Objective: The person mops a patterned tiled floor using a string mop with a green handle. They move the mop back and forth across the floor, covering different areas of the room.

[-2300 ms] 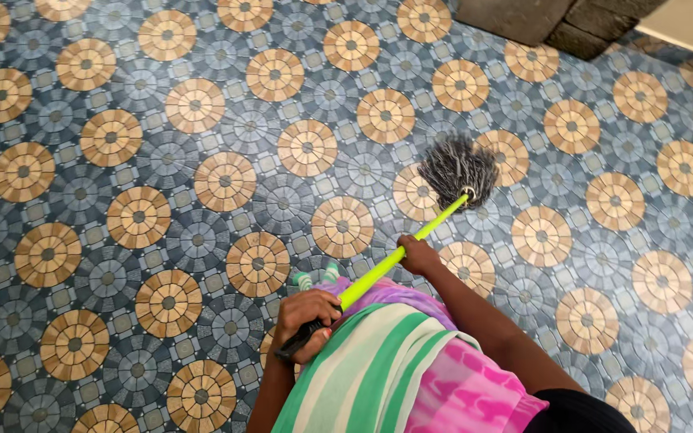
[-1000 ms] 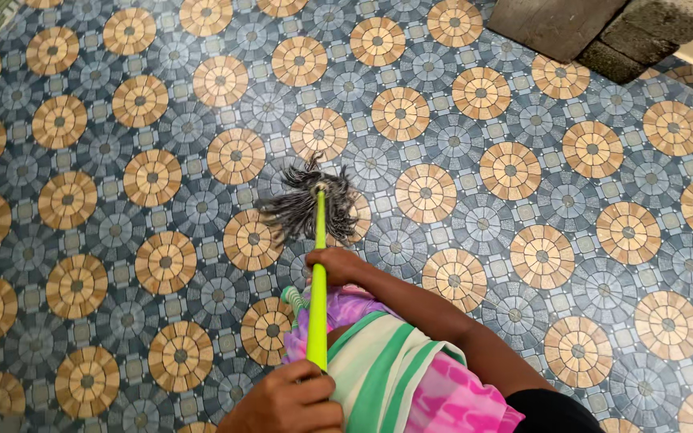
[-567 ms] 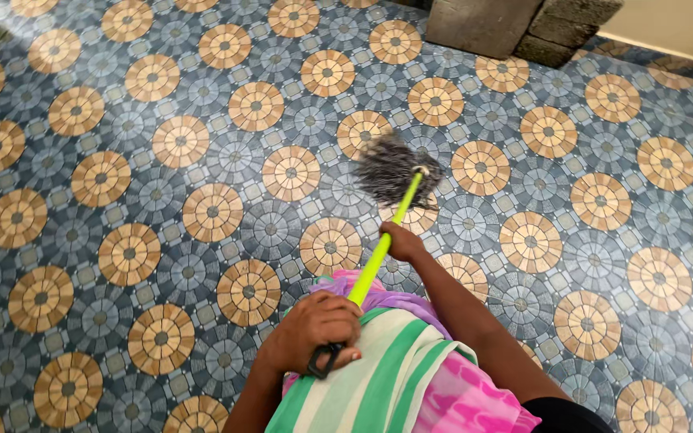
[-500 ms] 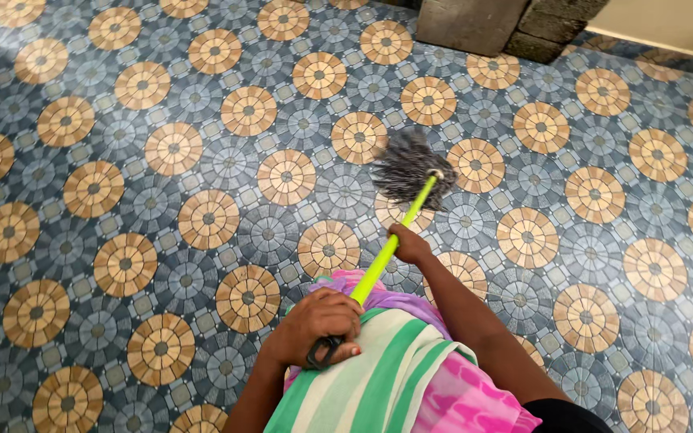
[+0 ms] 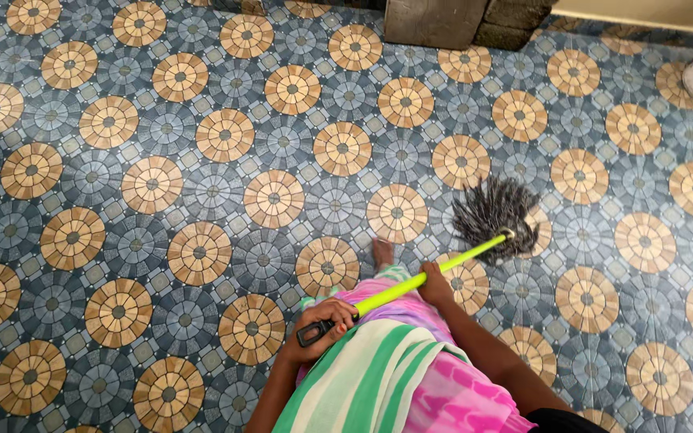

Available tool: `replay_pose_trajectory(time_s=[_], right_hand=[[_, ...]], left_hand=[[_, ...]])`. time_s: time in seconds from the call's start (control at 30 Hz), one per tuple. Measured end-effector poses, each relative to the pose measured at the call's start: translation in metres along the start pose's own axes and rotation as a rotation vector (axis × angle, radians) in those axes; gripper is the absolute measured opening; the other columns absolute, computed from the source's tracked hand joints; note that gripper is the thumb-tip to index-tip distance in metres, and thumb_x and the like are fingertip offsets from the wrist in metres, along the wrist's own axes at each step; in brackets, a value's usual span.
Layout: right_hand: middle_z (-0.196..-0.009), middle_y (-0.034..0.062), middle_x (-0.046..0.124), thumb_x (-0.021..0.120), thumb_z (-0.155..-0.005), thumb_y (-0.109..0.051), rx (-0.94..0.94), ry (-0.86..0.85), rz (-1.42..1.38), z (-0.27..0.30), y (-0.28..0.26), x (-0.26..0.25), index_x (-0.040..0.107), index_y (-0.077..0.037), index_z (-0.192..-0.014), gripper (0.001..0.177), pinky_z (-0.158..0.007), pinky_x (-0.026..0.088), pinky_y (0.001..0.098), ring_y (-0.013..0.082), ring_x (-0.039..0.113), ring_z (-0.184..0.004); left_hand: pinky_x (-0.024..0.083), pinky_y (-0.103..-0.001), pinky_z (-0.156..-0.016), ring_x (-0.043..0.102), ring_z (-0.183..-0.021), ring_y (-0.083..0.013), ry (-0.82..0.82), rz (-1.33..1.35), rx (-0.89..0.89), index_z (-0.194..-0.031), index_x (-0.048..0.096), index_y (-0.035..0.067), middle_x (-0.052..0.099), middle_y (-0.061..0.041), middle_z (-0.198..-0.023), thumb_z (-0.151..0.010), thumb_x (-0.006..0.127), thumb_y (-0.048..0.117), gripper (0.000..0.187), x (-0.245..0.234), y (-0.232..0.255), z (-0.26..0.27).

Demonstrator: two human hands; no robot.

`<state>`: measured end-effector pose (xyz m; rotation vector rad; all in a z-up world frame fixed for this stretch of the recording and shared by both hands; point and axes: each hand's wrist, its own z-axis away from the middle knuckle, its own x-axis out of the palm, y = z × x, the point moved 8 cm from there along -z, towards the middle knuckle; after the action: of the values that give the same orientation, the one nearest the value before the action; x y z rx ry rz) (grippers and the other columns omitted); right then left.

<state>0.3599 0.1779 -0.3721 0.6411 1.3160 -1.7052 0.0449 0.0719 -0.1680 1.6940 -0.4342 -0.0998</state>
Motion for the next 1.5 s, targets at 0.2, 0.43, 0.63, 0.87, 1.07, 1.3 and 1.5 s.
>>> replay_pose_trajectory(time_s=[0.2,0.43,0.63,0.87,1.07,1.3,1.5], right_hand=[[-0.119,0.0148,0.058,0.073,-0.079,-0.016,0.085,-0.082,0.111,-0.06,-0.014,0.005,0.065,-0.016,-0.103,0.025,-0.085,0.054,0.0513,0.0412,0.066,-0.1],[-0.126,0.0105,0.058,0.072,-0.079,-0.01,-0.022,-0.077,0.128,-0.171,-0.044,-0.024,0.067,-0.017,-0.098,0.021,-0.087,0.055,0.0495,0.0377,0.066,-0.107],[-0.127,0.0106,0.057,0.073,-0.079,-0.008,-0.206,-0.079,0.063,-0.273,-0.087,-0.035,0.067,-0.016,-0.096,0.02,-0.085,0.055,0.0481,0.0382,0.066,-0.105],[-0.119,0.0131,0.059,0.078,-0.078,-0.011,-0.494,-0.246,-0.007,-0.359,-0.168,0.011,0.068,-0.014,-0.096,0.021,-0.088,0.054,0.0448,0.0382,0.065,-0.104],[-0.125,0.0152,0.06,0.081,-0.077,-0.009,-0.837,-0.5,-0.058,-0.34,-0.272,0.082,0.065,-0.012,-0.103,0.031,-0.09,0.051,0.0466,0.0415,0.061,-0.109],[-0.109,0.0138,0.06,0.084,-0.076,-0.017,-1.061,-0.926,-0.138,-0.241,-0.408,0.126,0.06,-0.011,-0.109,0.042,-0.086,0.053,0.048,0.0399,0.064,-0.101],[-0.113,0.0121,0.062,0.079,-0.079,-0.023,-1.305,-1.151,0.116,-0.196,-0.474,0.188,0.065,-0.012,-0.106,0.032,-0.087,0.053,0.0506,0.04,0.065,-0.105]], left_hand=[[0.051,-0.047,-0.099,0.068,-0.105,-0.0303,0.204,0.181,0.038,-0.081,0.064,0.003,0.073,-0.011,-0.092,-0.098,0.069,0.019,0.024,-0.051,-0.027,-0.043],[0.049,-0.048,-0.102,0.068,-0.108,-0.0311,0.3,0.149,0.058,-0.08,0.062,0.003,0.072,-0.013,-0.09,-0.097,0.069,0.022,0.026,-0.077,-0.018,-0.118],[0.047,-0.05,-0.104,0.065,-0.114,-0.0318,0.336,0.003,0.044,-0.082,0.058,0.005,0.069,-0.011,-0.093,-0.096,0.07,0.019,0.023,-0.08,0.001,-0.162],[0.045,-0.05,-0.107,0.069,-0.114,-0.0339,0.573,-0.265,0.053,-0.08,0.06,0.006,0.07,-0.009,-0.091,-0.094,0.07,0.027,0.027,-0.09,0.047,-0.172],[0.053,-0.046,-0.1,0.076,-0.1,-0.0259,0.75,-0.555,0.158,-0.074,0.058,0.012,0.067,0.0,-0.078,-0.096,0.066,0.045,0.041,-0.088,0.109,-0.141],[0.055,-0.045,-0.098,0.078,-0.093,-0.0151,0.682,-1.056,-0.12,-0.069,0.063,0.018,0.071,0.004,-0.075,-0.085,0.069,0.031,0.021,-0.107,0.132,-0.077],[0.057,-0.04,-0.095,0.078,-0.09,-0.0132,0.62,-1.126,-0.212,-0.071,0.065,0.016,0.073,0.003,-0.077,-0.083,0.075,0.027,0.019,-0.148,0.12,-0.038]])
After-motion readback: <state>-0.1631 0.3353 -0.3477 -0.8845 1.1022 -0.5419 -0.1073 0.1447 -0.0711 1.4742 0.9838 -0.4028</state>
